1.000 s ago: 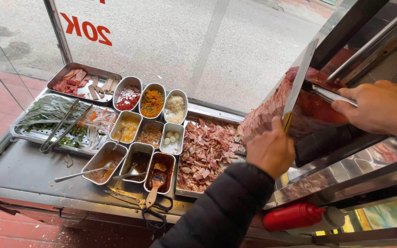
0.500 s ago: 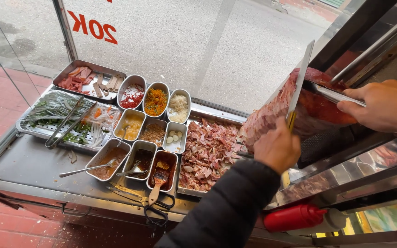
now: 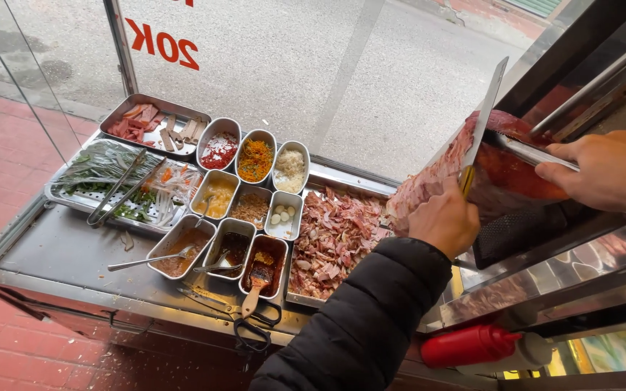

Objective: Slicing thin strips of meat from a vertical rotisserie using a knife and tongs.

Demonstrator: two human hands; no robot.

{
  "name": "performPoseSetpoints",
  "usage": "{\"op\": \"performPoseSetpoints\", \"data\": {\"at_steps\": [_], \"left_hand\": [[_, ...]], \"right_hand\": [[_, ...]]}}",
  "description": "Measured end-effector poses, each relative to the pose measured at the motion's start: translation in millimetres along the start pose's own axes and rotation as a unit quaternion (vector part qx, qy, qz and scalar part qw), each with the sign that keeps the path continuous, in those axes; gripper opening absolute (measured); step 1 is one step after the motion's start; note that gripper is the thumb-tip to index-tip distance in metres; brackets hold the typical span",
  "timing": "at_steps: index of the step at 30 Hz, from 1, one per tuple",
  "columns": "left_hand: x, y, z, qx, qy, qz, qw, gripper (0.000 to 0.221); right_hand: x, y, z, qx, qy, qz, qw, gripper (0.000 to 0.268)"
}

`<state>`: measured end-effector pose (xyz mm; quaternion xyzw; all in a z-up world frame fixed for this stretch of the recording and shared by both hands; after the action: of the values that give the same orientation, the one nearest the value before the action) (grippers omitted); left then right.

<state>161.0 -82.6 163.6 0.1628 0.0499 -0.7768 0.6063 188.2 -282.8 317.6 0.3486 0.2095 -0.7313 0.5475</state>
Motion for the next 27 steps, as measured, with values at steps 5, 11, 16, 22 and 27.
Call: {"op": "performPoseSetpoints", "data": {"at_steps": [5, 11, 16, 22, 27], "left_hand": [[19.7, -53.4, -45.2, -0.023, -0.004, -0.01, 1.0, 0.038], [11.3, -37.0, -15.5, -0.031, -0.019, -0.021, 0.999, 0.047], [14.5, -25.5, -30.0, -0.047, 0.002, -0.039, 0.998, 0.031], [17.3, -67.4, -39.6, -0.043, 0.013, 0.002, 0.999, 0.065], [0.5, -42.7, -3.6, -0.023, 0.022, -0.015, 0.999, 0.065]], "right_hand": [[-17.1, -11.2, -6.8, -0.004, 0.022, -0.023, 0.999, 0.072], [-17.1, -17.8, -6.4, -0.007, 0.048, -0.019, 0.999, 0.071], [-33.0, -37.3, -19.8, 0.008, 0.064, -0.06, 0.996, 0.065], [-23.8, -27.7, -14.7, -0.009, 0.045, -0.03, 0.999, 0.075], [-30.8, -43.6, -21.9, 0.012, 0.076, -0.039, 0.996, 0.069]]}}
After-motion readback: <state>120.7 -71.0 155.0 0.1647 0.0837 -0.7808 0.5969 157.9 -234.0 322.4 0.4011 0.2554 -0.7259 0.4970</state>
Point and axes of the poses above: each hand's wrist, its own y-axis towards the middle knuckle, its own x-axis out of the palm, z = x × y, the point moved 10 cm from there along y, towards the middle knuckle, and after that the axes turned 7 degrees about z, right-handed, at the moved point
